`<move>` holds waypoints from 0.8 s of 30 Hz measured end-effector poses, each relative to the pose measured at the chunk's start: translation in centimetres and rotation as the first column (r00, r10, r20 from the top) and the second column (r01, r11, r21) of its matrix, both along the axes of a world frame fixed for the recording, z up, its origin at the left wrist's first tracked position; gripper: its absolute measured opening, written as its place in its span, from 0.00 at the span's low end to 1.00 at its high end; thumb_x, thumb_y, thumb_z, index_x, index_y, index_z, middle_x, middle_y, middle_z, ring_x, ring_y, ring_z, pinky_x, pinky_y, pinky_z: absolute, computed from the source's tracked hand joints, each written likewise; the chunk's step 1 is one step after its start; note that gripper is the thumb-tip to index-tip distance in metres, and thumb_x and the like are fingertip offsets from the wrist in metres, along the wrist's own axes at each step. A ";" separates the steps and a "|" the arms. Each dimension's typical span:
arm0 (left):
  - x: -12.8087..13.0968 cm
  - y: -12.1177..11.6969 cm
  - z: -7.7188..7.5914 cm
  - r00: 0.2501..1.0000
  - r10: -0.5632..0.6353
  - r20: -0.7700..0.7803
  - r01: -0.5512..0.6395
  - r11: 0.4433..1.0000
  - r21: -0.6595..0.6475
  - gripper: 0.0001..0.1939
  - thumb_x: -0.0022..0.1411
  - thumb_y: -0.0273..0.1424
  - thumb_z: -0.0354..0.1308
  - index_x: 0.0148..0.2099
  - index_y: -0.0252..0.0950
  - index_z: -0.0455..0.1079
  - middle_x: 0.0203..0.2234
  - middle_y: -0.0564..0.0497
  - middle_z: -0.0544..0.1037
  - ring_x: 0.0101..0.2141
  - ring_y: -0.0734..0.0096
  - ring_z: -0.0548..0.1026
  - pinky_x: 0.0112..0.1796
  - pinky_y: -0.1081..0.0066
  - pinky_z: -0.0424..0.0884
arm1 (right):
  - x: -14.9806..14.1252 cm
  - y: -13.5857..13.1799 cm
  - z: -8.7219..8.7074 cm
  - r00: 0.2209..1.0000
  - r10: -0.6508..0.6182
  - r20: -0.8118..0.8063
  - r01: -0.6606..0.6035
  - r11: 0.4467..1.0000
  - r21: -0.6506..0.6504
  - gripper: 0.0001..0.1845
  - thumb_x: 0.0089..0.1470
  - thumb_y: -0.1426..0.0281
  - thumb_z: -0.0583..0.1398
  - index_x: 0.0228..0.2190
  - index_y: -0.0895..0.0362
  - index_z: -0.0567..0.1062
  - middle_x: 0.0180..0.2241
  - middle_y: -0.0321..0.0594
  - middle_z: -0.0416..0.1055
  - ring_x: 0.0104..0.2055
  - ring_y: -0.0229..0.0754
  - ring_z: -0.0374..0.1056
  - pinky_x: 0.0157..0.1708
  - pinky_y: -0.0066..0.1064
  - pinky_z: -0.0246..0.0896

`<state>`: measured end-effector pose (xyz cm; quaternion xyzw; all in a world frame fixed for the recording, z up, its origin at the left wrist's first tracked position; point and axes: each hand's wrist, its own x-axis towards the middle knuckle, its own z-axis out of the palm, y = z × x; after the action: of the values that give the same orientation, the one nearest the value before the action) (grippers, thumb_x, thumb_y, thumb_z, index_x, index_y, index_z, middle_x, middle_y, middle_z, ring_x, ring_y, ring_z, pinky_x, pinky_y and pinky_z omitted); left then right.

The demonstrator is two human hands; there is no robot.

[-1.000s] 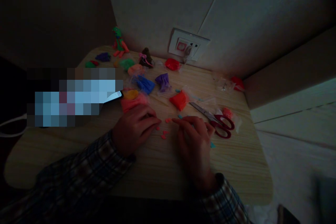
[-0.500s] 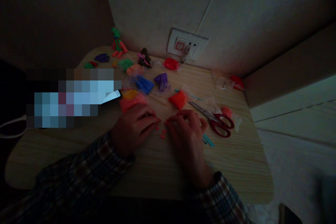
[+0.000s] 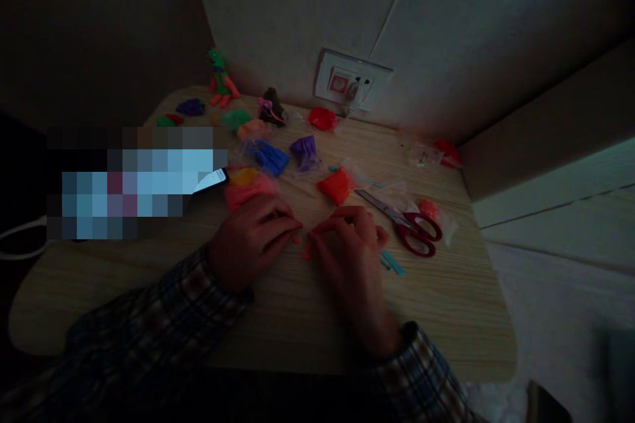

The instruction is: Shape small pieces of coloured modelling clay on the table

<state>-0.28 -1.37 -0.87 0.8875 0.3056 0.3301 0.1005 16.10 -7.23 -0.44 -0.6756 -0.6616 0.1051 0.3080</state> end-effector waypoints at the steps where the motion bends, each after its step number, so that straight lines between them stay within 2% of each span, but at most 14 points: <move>1: 0.0 0.0 0.0 1.000 -0.004 0.004 0.004 1.000 0.000 0.10 0.65 0.27 0.51 0.35 0.32 0.74 0.31 0.46 0.74 0.33 0.68 0.72 0.34 0.67 0.73 | -0.1 0.0 0.0 1.000 -0.007 0.006 0.007 1.000 0.000 0.01 0.53 0.70 0.61 0.30 0.54 0.74 0.39 0.39 0.67 0.44 0.45 0.62 0.43 0.40 0.46; 6: 0.1 -0.1 -0.1 1.000 -0.012 -0.005 0.012 0.999 -0.031 0.11 0.66 0.28 0.50 0.36 0.34 0.74 0.31 0.47 0.74 0.34 0.67 0.72 0.34 0.67 0.73 | -0.2 0.1 -0.2 0.997 -0.038 0.068 0.037 0.999 0.010 0.02 0.53 0.70 0.61 0.31 0.54 0.75 0.40 0.40 0.67 0.43 0.46 0.61 0.42 0.41 0.46; 10: 0.1 -0.2 -0.2 1.000 -0.001 -0.004 0.001 0.998 -0.059 0.11 0.65 0.28 0.50 0.36 0.35 0.74 0.32 0.47 0.75 0.34 0.66 0.73 0.35 0.66 0.72 | 0.4 -0.2 -0.1 0.991 -0.041 0.129 0.029 0.995 0.092 0.05 0.55 0.72 0.60 0.34 0.53 0.76 0.38 0.40 0.67 0.41 0.45 0.62 0.42 0.41 0.46; 14: -0.4 -0.2 -0.4 1.000 0.010 -0.024 -0.011 0.999 -0.050 0.09 0.65 0.29 0.52 0.38 0.36 0.74 0.33 0.48 0.75 0.35 0.67 0.73 0.36 0.67 0.73 | 1.4 -0.9 -0.1 0.983 0.032 0.179 -0.059 0.987 0.150 0.11 0.55 0.77 0.57 0.38 0.52 0.77 0.37 0.40 0.67 0.39 0.44 0.61 0.41 0.40 0.46; 17: -0.8 -0.2 -0.5 0.999 -0.031 -0.041 0.031 1.000 0.000 0.10 0.66 0.29 0.51 0.39 0.34 0.73 0.33 0.47 0.75 0.35 0.68 0.73 0.35 0.67 0.74 | 1.8 -1.2 -0.1 0.976 0.079 0.201 -0.113 0.980 0.161 0.15 0.54 0.79 0.57 0.39 0.52 0.77 0.37 0.41 0.67 0.39 0.43 0.61 0.41 0.41 0.45; 24: -0.5 -0.1 -0.2 0.995 -0.065 -0.078 0.061 0.997 -0.052 0.14 0.68 0.31 0.47 0.37 0.36 0.74 0.33 0.48 0.75 0.35 0.68 0.73 0.37 0.68 0.73 | 1.9 -1.1 0.0 0.988 0.088 0.130 -0.109 0.980 0.167 0.16 0.53 0.80 0.56 0.38 0.52 0.77 0.36 0.39 0.67 0.38 0.42 0.61 0.41 0.40 0.47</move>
<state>-0.81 -1.46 -1.06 0.9064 0.2892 0.2835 0.1204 17.96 -8.31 -0.43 -0.6178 -0.7183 0.0210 0.3192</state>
